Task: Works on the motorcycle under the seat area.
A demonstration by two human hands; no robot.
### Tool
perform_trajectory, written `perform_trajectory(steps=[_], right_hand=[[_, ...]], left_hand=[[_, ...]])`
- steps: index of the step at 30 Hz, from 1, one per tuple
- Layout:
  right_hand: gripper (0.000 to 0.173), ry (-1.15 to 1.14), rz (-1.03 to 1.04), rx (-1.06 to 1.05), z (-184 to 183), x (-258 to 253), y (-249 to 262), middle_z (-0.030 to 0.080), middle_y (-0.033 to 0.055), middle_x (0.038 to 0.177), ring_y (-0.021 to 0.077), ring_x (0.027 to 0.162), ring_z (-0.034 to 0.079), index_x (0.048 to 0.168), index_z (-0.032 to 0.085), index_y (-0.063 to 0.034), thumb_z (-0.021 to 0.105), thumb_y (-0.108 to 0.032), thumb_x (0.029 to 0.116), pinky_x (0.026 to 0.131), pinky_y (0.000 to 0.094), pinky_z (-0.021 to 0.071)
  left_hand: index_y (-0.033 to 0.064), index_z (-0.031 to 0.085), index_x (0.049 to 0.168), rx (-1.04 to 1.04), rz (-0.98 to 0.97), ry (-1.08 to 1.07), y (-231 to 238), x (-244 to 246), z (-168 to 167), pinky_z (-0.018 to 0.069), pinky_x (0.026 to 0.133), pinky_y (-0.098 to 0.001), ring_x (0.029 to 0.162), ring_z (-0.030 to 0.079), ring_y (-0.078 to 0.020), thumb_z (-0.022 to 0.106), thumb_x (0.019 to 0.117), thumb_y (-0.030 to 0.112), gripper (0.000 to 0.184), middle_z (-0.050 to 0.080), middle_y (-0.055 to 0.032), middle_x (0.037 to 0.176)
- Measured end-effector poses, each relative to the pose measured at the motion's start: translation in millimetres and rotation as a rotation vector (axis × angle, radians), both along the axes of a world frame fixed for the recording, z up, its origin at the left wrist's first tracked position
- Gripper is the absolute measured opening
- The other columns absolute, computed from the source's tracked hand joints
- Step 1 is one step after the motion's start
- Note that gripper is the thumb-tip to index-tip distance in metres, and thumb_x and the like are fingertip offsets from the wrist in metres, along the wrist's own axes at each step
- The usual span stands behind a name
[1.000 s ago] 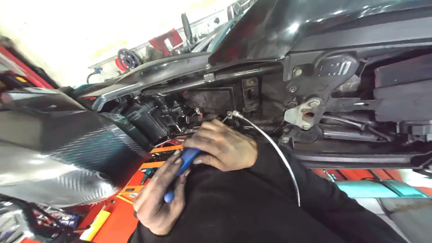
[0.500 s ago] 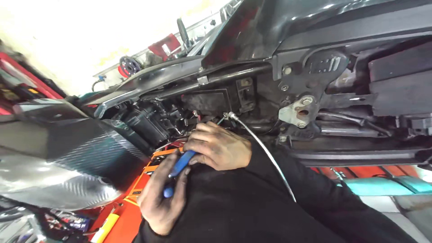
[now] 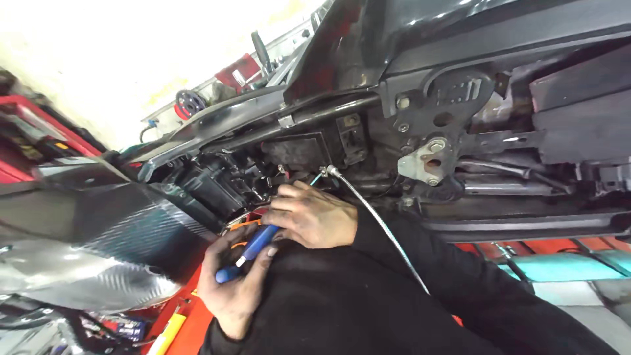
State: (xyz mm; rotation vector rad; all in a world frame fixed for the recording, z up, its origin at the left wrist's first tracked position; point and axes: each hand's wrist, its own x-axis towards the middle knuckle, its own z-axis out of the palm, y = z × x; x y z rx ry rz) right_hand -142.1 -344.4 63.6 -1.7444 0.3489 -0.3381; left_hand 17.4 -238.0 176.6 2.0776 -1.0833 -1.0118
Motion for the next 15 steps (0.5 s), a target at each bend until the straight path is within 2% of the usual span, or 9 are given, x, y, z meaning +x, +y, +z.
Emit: perform_trajectory(steps=[2, 4, 6, 8, 10, 12, 13, 14, 15], right_hand=[[0.018, -0.057, -0.061, -0.002, -1.8, 1.2, 1.1, 0.07, 0.0087, 0.103, 0.0303, 0.103, 0.064, 0.11, 0.071, -0.0098, 0.064, -0.023, 0.0996, 0.088, 0.0447, 0.051], [0.015, -0.071, -0.094, -0.007, -1.9, 2.0, 1.4, 0.07, 0.0111, 0.1, 0.0305, 0.096, 0.067, 0.108, 0.068, -0.0081, 0.062, -0.019, 0.1001, 0.084, 0.0445, 0.0533], [0.027, -0.034, -0.068, 0.004, -0.3, -0.1, 1.8, 0.071, 0.0098, 0.103, 0.0297, 0.096, 0.067, 0.122, 0.069, -0.0139, 0.064, -0.027, 0.0993, 0.085, 0.0452, 0.0533], [0.041, 0.006, -0.02, 0.016, 2.5, -3.1, -1.1, 0.072, 0.006, 0.107, 0.0278, 0.102, 0.065, 0.134, 0.066, -0.0194, 0.064, -0.04, 0.0981, 0.09, 0.0455, 0.0508], [0.036, 0.008, -0.004, 0.014, 2.2, -4.5, 0.5, 0.071, 0.0048, 0.105, 0.0272, 0.104, 0.064, 0.123, 0.07, -0.0164, 0.056, -0.043, 0.1028, 0.09, 0.0445, 0.0491], [0.026, -0.017, -0.032, 0.015, -0.8, -3.5, 2.1, 0.07, 0.0065, 0.103, 0.0282, 0.103, 0.064, 0.113, 0.071, -0.0124, 0.058, -0.032, 0.1031, 0.089, 0.0439, 0.0493], [0.019, -0.04, -0.064, 0.02, -2.4, -2.9, 2.5, 0.07, 0.0085, 0.103, 0.0294, 0.102, 0.065, 0.11, 0.07, -0.0098, 0.061, -0.022, 0.0994, 0.088, 0.0446, 0.0507], [0.015, -0.059, -0.106, 0.024, -2.9, -2.4, 2.7, 0.071, 0.0112, 0.104, 0.031, 0.101, 0.066, 0.108, 0.069, -0.007, 0.064, -0.016, 0.0969, 0.087, 0.0455, 0.0526], [0.015, -0.057, -0.139, 0.025, -3.2, -2.6, 2.1, 0.07, 0.0127, 0.105, 0.0316, 0.101, 0.067, 0.108, 0.068, -0.0057, 0.066, -0.015, 0.0961, 0.087, 0.046, 0.0537]], left_hand=[[-0.0054, 0.064, 0.122, 0.142, -0.005, -0.028, -1.3, -0.2, 4.8, 0.0624, 0.081, -0.0224, 0.09, 0.073, -0.0049, 0.07, 0.0968, 0.022, 0.037, 0.076, -0.0003, 0.107], [-0.0018, 0.071, 0.111, 0.184, 0.005, -0.064, -1.7, -2.4, 8.1, 0.0623, 0.076, -0.0195, 0.082, 0.072, -0.0018, 0.071, 0.0961, 0.019, 0.026, 0.077, 0.0027, 0.098], [0.0005, 0.074, 0.105, 0.091, -0.043, -0.102, 1.2, -2.4, 7.3, 0.0627, 0.084, -0.0235, 0.091, 0.074, -0.0064, 0.079, 0.0888, 0.013, 0.021, 0.077, -0.0005, 0.101], [0.0047, 0.076, 0.103, -0.03, -0.105, -0.088, 2.9, 0.4, 2.5, 0.0616, 0.094, -0.0334, 0.106, 0.072, -0.0182, 0.084, 0.0817, 0.006, 0.023, 0.076, -0.0061, 0.111], [0.0036, 0.073, 0.112, -0.037, -0.103, -0.059, 3.0, -1.8, 1.9, 0.0612, 0.096, -0.035, 0.109, 0.071, -0.0205, 0.086, 0.0799, 0.007, 0.035, 0.074, -0.007, 0.116], [-0.0078, 0.058, 0.13, 0.07, -0.103, -0.032, 0.8, -3.8, 4.4, 0.0618, 0.094, -0.0328, 0.109, 0.072, -0.0186, 0.084, 0.0845, 0.016, 0.058, 0.073, -0.011, 0.121], [-0.0109, 0.054, 0.133, 0.141, -0.121, -0.053, 0.1, -4.2, 5.0, 0.0619, 0.092, -0.0286, 0.105, 0.072, -0.0134, 0.078, 0.09, 0.024, 0.06, 0.074, -0.0103, 0.119], [-0.0103, 0.059, 0.128, 0.198, -0.136, -0.092, 0.1, -4.3, 5.6, 0.0608, 0.088, -0.0229, 0.099, 0.072, -0.0058, 0.07, 0.0962, 0.029, 0.051, 0.075, -0.0072, 0.113], [-0.0079, 0.067, 0.119, 0.222, -0.134, -0.13, -0.8, -4.7, 4.5, 0.0597, 0.084, -0.019, 0.093, 0.071, -0.0013, 0.065, 0.0996, 0.027, 0.04, 0.076, -0.0053, 0.106]])
